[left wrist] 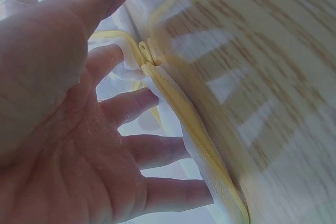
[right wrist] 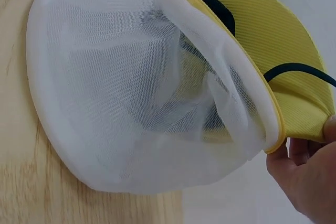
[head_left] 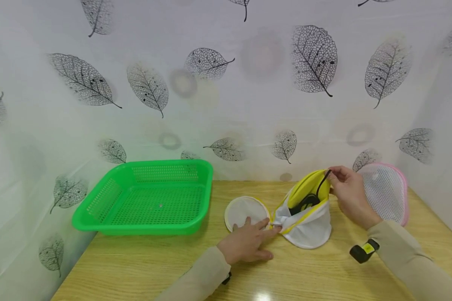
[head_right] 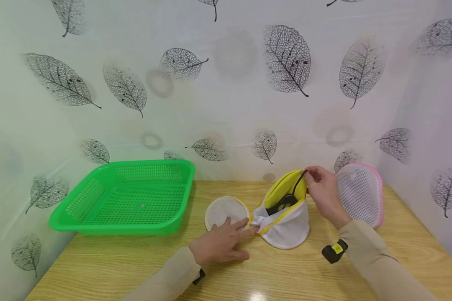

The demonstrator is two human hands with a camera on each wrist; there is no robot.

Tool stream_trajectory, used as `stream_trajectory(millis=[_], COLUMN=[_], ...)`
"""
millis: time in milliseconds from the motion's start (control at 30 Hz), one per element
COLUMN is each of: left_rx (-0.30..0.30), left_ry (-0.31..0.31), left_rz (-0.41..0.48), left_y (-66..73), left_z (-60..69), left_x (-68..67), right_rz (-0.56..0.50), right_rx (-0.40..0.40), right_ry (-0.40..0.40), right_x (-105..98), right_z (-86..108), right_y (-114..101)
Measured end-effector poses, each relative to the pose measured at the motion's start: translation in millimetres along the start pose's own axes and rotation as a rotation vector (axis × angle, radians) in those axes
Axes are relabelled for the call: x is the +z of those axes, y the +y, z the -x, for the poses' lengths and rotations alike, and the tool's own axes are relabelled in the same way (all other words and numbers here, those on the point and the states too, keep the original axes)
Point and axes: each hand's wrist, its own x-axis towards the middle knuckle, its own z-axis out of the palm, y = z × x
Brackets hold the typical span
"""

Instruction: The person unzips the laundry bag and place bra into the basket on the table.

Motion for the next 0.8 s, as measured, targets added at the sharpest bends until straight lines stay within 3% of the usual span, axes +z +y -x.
stream_trajectory(millis=[133, 267, 333, 467, 567, 667, 800], left_rx=[-0.001, 0.002, 0.004, 0.005, 0.0, -0.006, -0.008], left_ry=[0.0, -0.001, -0.002, -0.007, -0.013, -0.018, -0.023], left_rz=[-0.007, -0.009, -0.005, 0.005, -0.001, -0.009, 0.011], left_y=[0.9, 1.7, 1.8, 1.1, 0.6, 0.4, 1.5], left_z=[0.0, 0.2, 0.3, 0.0, -0.4, -0.9, -0.3], left_x=[-0.2, -0.9, -1.1, -1.9, -3.0, -2.9, -2.5], right_rz=[-0.082, -0.146, -0.037, 0.329, 0.463, 0.495, 0.472], right_rx=[0.073, 0.059, -0.024, -0.299, -0.462, -0.511, -0.463], right_ry=[-0.011, -0.017, -0.023, -0.023, -0.039, -0.063, -0.08], right_x=[-2, -4, -6, -9, -12, -15, -18], right_z=[-0.6, -0.3, 0.0, -0.3, -2.9, -6.3, -8.8], right_y=[2, 3, 1, -8, -18, -24, -25])
